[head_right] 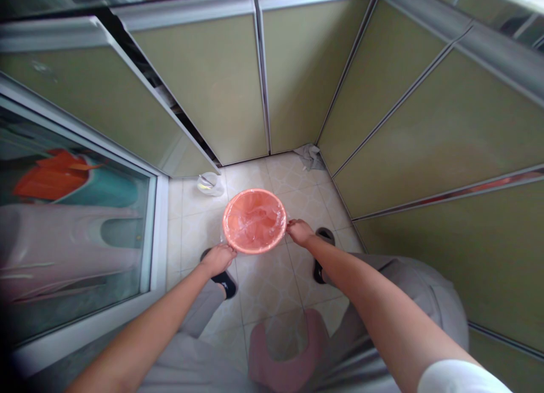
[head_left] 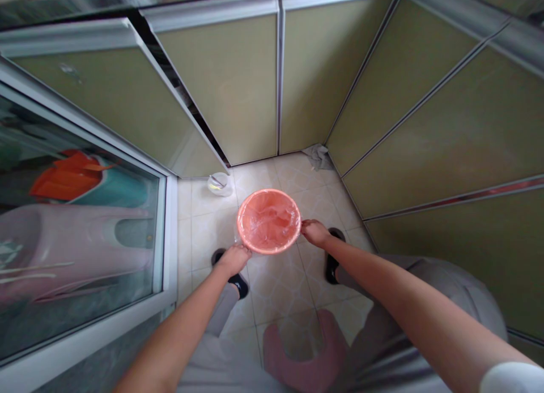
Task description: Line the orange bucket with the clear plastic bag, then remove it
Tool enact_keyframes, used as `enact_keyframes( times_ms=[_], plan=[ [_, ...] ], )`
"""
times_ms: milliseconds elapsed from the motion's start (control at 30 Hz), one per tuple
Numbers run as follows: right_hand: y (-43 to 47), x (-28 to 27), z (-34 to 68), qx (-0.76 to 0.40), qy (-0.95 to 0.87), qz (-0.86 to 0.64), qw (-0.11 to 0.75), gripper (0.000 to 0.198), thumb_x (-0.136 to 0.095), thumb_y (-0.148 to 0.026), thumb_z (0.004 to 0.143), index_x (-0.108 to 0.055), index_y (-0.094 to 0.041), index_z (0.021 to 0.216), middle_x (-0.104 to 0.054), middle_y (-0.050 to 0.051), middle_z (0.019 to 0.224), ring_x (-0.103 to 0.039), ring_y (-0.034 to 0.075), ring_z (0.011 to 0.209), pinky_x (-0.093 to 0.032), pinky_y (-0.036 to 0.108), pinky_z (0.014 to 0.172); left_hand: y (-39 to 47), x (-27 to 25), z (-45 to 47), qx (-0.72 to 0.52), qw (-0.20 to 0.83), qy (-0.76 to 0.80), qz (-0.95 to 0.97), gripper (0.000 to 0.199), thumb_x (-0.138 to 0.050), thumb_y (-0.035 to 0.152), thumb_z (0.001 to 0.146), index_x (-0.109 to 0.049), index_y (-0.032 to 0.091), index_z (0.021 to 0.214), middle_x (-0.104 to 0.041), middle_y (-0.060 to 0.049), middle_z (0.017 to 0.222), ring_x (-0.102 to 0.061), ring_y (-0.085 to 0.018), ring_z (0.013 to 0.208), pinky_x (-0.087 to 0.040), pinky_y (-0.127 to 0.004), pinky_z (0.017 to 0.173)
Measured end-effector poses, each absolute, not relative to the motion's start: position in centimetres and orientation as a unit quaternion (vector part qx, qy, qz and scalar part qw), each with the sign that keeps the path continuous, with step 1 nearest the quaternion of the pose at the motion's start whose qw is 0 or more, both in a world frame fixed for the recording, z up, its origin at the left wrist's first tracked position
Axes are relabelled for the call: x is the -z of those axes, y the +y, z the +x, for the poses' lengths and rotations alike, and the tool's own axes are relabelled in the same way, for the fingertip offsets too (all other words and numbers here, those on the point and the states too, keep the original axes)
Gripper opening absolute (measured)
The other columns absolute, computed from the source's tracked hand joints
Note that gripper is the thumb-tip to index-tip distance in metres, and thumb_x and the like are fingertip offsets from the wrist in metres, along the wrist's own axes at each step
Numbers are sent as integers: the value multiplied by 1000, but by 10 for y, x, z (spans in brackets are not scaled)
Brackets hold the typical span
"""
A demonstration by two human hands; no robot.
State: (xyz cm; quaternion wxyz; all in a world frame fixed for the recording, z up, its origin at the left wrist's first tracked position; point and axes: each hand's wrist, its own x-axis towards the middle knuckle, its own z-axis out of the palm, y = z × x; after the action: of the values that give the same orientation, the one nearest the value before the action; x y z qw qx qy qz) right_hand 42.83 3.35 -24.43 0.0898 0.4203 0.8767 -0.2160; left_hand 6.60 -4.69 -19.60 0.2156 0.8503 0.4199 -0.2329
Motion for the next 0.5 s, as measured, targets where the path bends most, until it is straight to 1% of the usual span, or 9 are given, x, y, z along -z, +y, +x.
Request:
enact_keyframes(
  times_ms=[100, 167, 233, 300, 400, 467, 500],
  plan=[
    [36, 245, 433, 214, 873, 429, 86, 27, -55, -13, 96, -81, -15, 100, -76, 16, 112, -65, 26, 114, -45, 34, 99, -51, 194, 60, 222, 208, 432, 849, 26, -54, 15, 96, -77, 14, 109, -76, -18, 110, -69, -31, 113, -49, -45, 102],
    [38, 243, 441, 218, 870, 436, 68, 29, -56, -8, 91, -81, -16, 102, -74, 15, 123, -61, 25, 121, -44, 35, 103, -53, 191, 54, 190, 210, 433, 856, 23, -59, 20, 95, -76, 15, 110, -75, -17, 112, -68, -31, 112, -49, -45, 100],
    [39, 237, 451, 220, 863, 453, 42, 36, -57, -1, 84, -81, -18, 104, -71, 13, 131, -59, 25, 125, -44, 35, 105, -53, 184, 50, 145, 202, 442, 862, 22, -60, 25, 95, -75, 17, 109, -76, -15, 109, -69, -29, 108, -50, -43, 97],
    [41, 226, 456, 208, 851, 482, 3, 38, -57, 2, 81, -81, -17, 103, -72, 13, 127, -60, 25, 121, -45, 36, 105, -49, 175, 50, 95, 172, 465, 863, 22, -54, 26, 100, -74, 19, 104, -76, -12, 102, -69, -27, 102, -49, -41, 94],
    [41, 202, 447, 168, 840, 511, -78, 29, -57, -3, 85, -79, -16, 100, -73, 12, 115, -60, 24, 110, -47, 35, 101, -38, 161, 63, 37, 124, 485, 865, 26, -48, 27, 102, -72, 20, 96, -73, -10, 96, -66, -25, 100, -49, -39, 93],
    [39, 186, 427, 152, 855, 484, -108, 26, -57, -9, 90, -78, -17, 103, -71, 13, 117, -58, 24, 110, -47, 35, 100, -27, 155, 81, 37, 119, 479, 869, 24, -49, 26, 101, -72, 19, 96, -72, -11, 99, -64, -26, 104, -48, -40, 96],
    [39, 180, 415, 151, 871, 456, -106, 25, -57, -12, 92, -77, -17, 106, -71, 13, 120, -58, 25, 113, -47, 36, 101, -21, 155, 91, 52, 124, 478, 868, 23, -51, 25, 99, -73, 19, 98, -72, -12, 102, -64, -27, 107, -48, -41, 98]
  ],
)
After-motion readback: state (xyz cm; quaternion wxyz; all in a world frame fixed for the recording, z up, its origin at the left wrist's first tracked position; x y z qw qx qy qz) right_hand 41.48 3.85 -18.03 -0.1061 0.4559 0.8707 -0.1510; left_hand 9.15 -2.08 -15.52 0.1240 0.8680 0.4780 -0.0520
